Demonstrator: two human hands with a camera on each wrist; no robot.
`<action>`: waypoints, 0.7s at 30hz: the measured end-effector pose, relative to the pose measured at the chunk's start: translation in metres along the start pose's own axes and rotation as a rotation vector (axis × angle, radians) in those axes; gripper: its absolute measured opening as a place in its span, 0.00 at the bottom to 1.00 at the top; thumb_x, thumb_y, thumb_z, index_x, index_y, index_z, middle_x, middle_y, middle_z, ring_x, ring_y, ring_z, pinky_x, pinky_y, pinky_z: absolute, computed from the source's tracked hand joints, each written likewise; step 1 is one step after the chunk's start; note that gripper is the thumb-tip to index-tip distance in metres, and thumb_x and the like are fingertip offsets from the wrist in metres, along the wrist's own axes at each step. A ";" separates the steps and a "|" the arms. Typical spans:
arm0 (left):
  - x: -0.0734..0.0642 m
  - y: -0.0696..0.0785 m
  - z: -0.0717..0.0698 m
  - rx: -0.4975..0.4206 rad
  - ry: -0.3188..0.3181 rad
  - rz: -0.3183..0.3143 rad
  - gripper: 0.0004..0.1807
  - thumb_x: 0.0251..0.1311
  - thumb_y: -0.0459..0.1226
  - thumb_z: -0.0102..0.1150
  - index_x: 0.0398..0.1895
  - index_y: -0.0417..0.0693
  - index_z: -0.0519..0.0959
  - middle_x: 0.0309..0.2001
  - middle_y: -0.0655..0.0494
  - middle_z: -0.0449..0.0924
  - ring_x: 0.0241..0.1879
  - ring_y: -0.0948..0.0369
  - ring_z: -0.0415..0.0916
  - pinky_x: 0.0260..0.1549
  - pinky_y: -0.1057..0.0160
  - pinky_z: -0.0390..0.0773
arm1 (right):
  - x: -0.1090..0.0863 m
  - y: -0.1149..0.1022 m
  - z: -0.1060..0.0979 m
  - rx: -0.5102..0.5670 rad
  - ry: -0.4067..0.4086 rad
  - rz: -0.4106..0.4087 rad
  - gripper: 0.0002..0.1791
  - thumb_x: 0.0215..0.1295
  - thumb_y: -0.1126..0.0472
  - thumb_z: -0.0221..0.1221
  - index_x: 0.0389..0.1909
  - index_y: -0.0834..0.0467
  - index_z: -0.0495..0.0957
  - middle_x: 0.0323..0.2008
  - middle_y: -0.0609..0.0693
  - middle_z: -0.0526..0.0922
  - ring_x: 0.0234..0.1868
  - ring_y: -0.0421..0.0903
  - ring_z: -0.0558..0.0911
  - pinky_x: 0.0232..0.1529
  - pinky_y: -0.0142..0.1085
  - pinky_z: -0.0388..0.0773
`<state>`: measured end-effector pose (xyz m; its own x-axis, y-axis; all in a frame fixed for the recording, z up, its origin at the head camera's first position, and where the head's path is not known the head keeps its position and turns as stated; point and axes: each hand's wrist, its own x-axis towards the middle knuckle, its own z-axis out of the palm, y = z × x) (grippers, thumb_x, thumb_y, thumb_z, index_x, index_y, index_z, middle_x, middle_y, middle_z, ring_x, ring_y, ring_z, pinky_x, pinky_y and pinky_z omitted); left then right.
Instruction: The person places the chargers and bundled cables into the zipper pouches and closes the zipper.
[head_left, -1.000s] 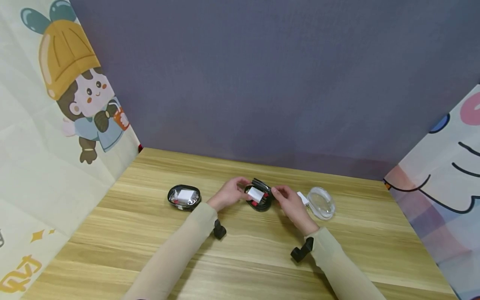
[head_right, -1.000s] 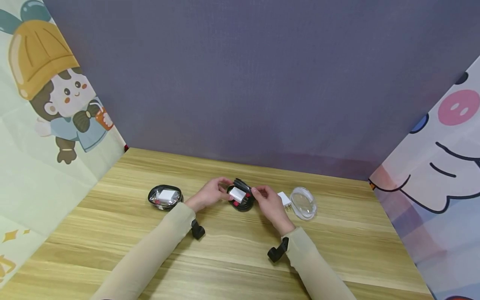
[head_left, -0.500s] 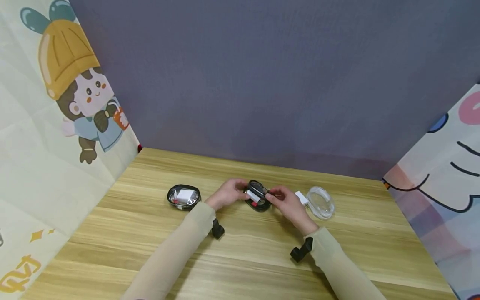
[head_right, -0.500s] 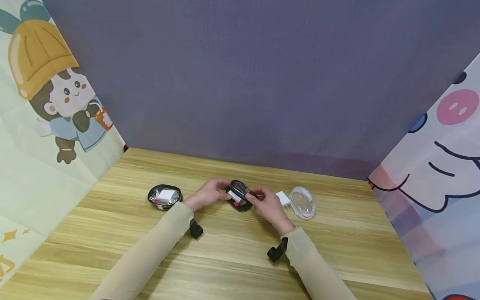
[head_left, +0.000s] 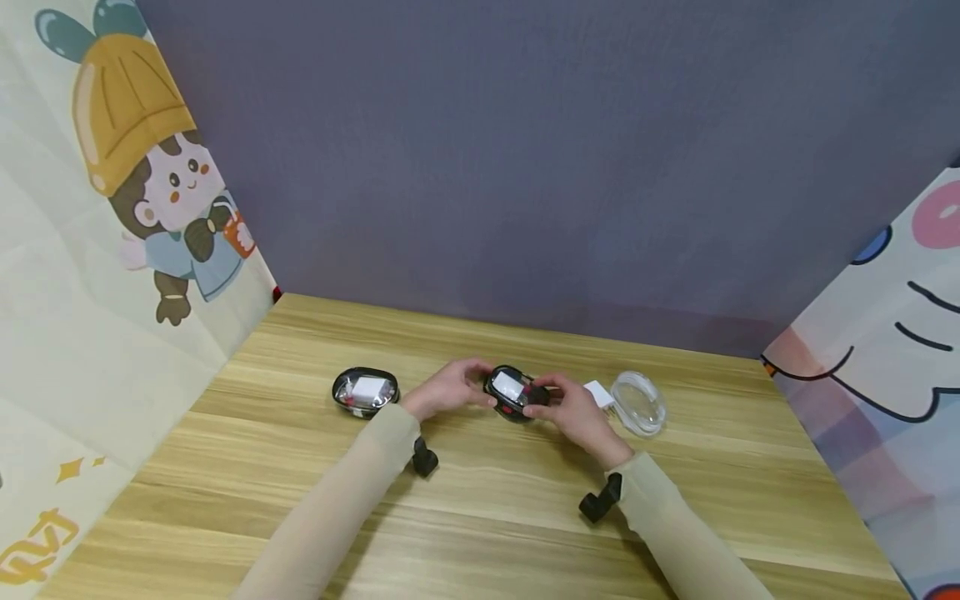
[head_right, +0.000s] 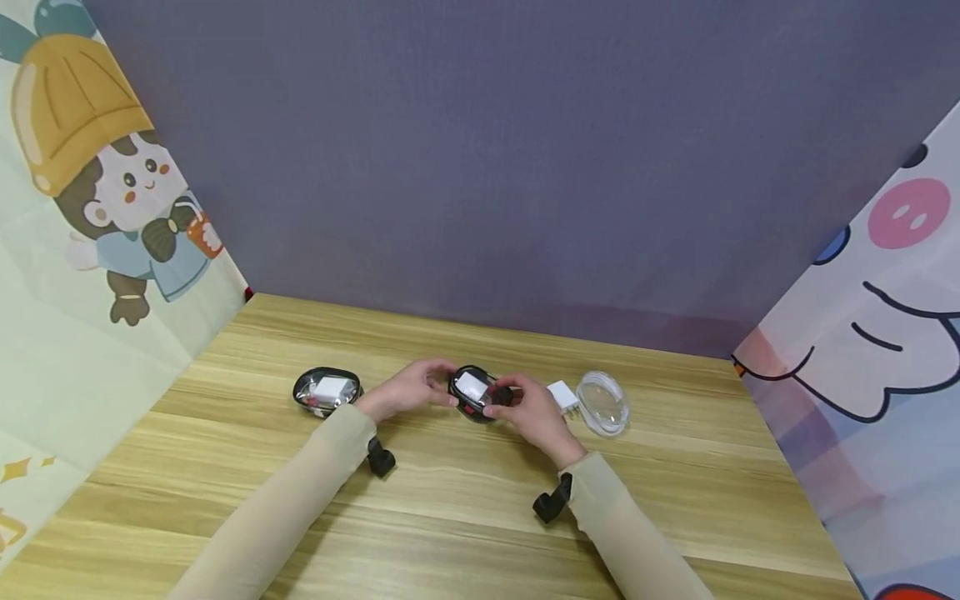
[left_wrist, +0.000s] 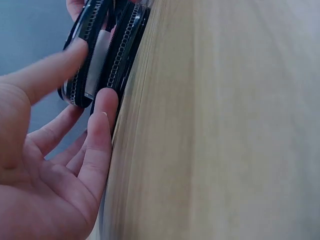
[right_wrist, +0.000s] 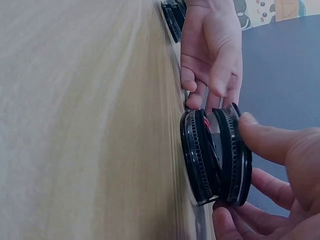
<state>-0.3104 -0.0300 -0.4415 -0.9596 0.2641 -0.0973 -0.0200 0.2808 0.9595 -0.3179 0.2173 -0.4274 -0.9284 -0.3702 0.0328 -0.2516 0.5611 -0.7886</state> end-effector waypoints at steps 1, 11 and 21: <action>0.000 0.000 0.000 -0.010 -0.001 -0.004 0.31 0.55 0.33 0.71 0.64 0.39 0.73 0.52 0.46 0.79 0.41 0.54 0.80 0.42 0.58 0.82 | 0.000 0.000 0.000 -0.007 -0.002 -0.005 0.28 0.51 0.56 0.76 0.53 0.57 0.80 0.51 0.58 0.84 0.50 0.54 0.83 0.50 0.47 0.79; 0.001 -0.002 0.001 -0.020 0.026 -0.026 0.16 0.67 0.36 0.60 0.54 0.37 0.76 0.44 0.47 0.80 0.35 0.56 0.81 0.35 0.63 0.81 | 0.000 0.001 0.002 -0.027 -0.017 -0.038 0.29 0.48 0.58 0.77 0.53 0.54 0.80 0.56 0.57 0.80 0.50 0.55 0.83 0.49 0.47 0.81; -0.006 0.004 0.001 -0.023 0.023 -0.022 0.23 0.63 0.29 0.56 0.62 0.39 0.71 0.49 0.44 0.78 0.35 0.53 0.80 0.33 0.62 0.81 | -0.001 -0.001 0.005 0.026 -0.053 -0.063 0.37 0.51 0.60 0.76 0.63 0.61 0.74 0.57 0.61 0.79 0.51 0.55 0.83 0.52 0.46 0.81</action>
<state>-0.3048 -0.0298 -0.4375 -0.9650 0.2367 -0.1128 -0.0476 0.2650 0.9631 -0.3151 0.2134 -0.4301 -0.8950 -0.4431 0.0508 -0.3011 0.5163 -0.8017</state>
